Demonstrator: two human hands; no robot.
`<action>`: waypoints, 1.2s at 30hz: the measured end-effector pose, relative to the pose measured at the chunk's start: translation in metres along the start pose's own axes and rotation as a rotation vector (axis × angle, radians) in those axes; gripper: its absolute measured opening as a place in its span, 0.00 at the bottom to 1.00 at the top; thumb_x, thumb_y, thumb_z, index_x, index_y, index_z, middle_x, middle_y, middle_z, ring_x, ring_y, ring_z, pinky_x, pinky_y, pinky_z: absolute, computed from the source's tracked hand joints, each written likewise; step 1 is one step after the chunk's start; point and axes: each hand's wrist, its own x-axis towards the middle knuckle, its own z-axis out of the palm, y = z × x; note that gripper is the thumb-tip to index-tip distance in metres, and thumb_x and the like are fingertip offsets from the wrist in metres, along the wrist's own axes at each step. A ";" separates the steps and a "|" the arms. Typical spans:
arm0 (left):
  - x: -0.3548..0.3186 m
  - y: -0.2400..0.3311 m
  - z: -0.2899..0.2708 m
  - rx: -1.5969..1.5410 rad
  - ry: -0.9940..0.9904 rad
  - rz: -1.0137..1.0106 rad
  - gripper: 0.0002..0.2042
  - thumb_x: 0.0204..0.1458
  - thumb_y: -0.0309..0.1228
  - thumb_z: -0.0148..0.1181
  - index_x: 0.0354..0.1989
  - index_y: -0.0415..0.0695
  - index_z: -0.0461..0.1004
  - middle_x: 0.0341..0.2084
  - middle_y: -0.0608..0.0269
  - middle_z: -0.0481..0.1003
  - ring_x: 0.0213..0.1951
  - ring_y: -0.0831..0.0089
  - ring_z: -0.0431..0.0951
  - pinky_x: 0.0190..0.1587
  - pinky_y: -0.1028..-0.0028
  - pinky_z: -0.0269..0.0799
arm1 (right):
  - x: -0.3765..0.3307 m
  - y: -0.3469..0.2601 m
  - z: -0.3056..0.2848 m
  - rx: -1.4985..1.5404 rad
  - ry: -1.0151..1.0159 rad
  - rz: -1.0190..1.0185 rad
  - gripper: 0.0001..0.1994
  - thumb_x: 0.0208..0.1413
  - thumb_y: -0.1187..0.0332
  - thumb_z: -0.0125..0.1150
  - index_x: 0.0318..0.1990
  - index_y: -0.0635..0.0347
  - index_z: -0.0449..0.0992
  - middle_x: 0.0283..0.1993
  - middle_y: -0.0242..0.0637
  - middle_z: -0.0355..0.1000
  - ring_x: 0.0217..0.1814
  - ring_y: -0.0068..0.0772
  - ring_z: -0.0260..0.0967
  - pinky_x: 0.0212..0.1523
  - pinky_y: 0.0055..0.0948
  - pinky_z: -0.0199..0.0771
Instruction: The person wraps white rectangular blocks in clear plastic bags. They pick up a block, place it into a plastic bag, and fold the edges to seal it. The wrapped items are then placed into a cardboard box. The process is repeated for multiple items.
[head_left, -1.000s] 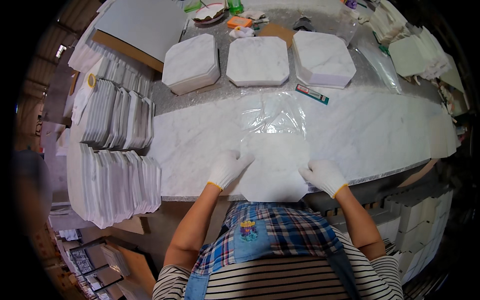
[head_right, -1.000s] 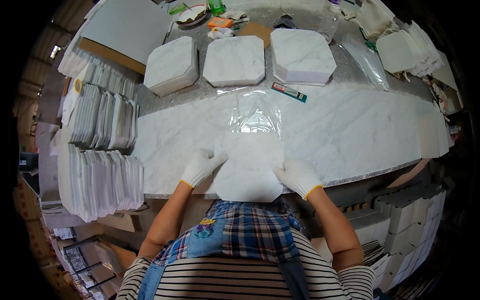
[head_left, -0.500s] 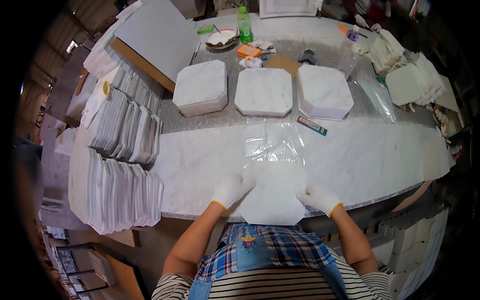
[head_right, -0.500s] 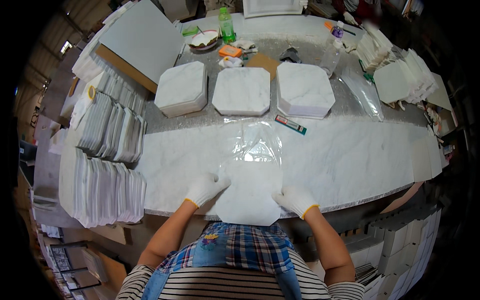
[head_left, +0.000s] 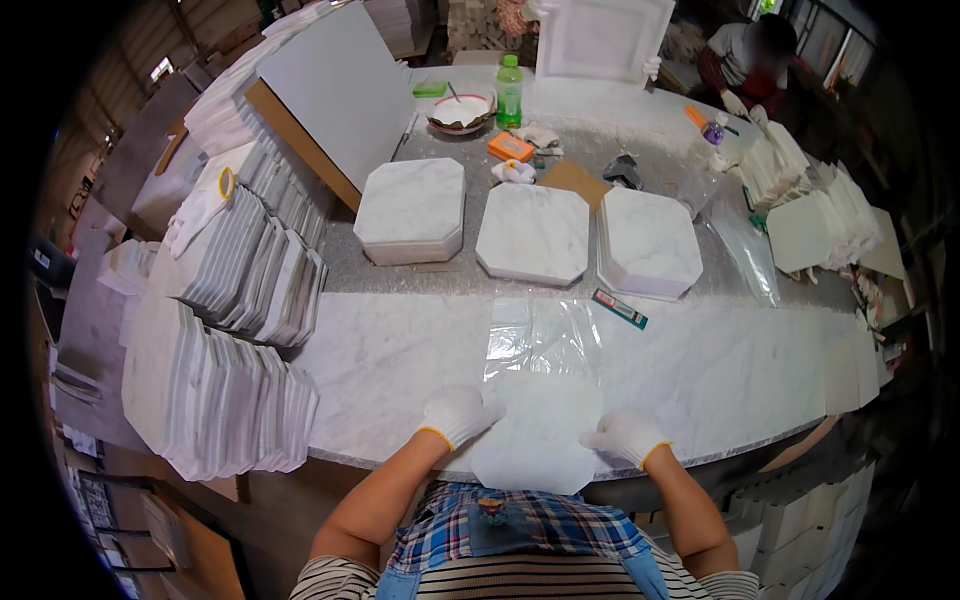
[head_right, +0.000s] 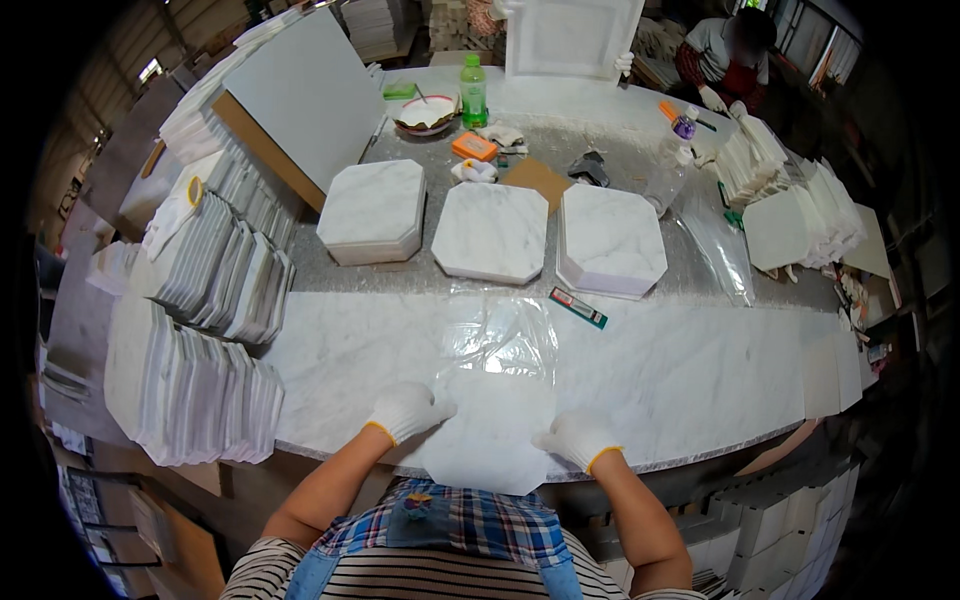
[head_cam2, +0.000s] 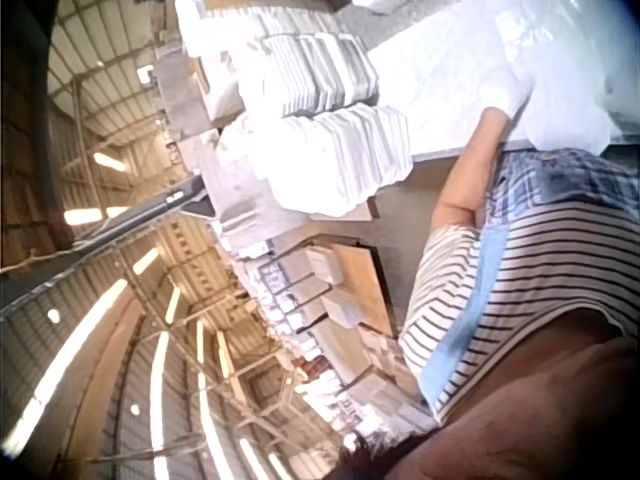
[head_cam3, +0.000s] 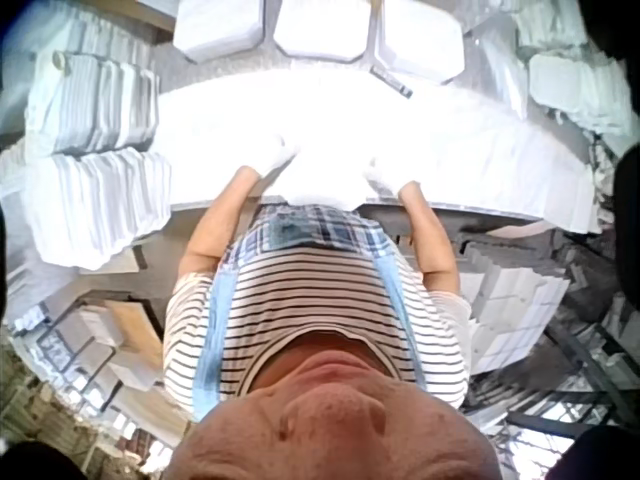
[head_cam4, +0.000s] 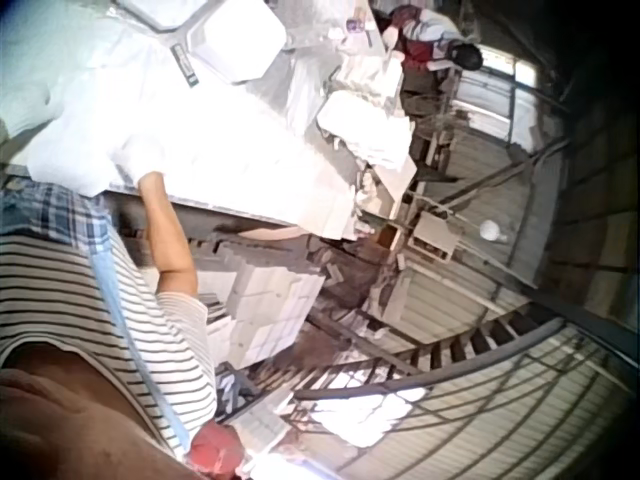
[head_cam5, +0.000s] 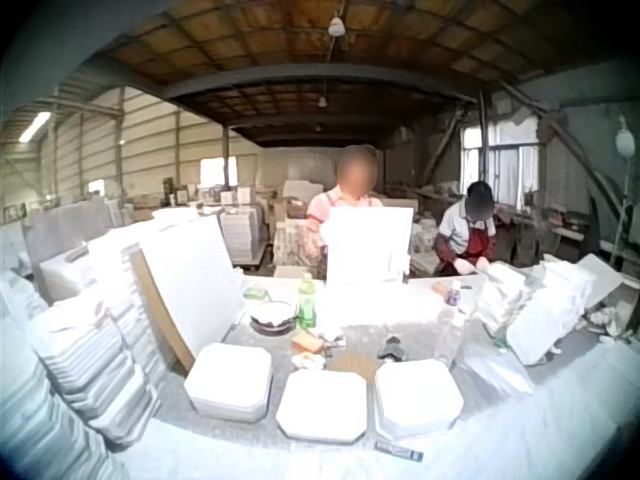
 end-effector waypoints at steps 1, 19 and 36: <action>0.001 0.001 -0.002 0.016 -0.010 0.011 0.34 0.53 0.62 0.50 0.33 0.37 0.84 0.32 0.42 0.81 0.37 0.47 0.82 0.44 0.55 0.75 | 0.001 -0.002 -0.001 -0.052 -0.006 0.004 0.29 0.57 0.40 0.50 0.31 0.59 0.85 0.34 0.49 0.80 0.37 0.52 0.79 0.43 0.46 0.76; -0.006 0.005 -0.010 -0.039 -0.054 0.073 0.33 0.57 0.60 0.47 0.38 0.38 0.84 0.36 0.44 0.82 0.39 0.47 0.82 0.46 0.56 0.75 | 0.009 -0.008 -0.040 0.042 0.236 -0.029 0.25 0.57 0.47 0.56 0.34 0.64 0.82 0.35 0.55 0.79 0.38 0.57 0.77 0.43 0.50 0.75; 0.125 -0.002 -0.092 -0.155 0.680 -0.042 0.27 0.56 0.53 0.55 0.49 0.38 0.73 0.40 0.42 0.80 0.44 0.45 0.81 0.47 0.52 0.75 | 0.129 -0.040 -0.109 0.532 0.803 -0.103 0.26 0.56 0.52 0.58 0.57 0.59 0.69 0.50 0.56 0.76 0.53 0.58 0.73 0.55 0.49 0.71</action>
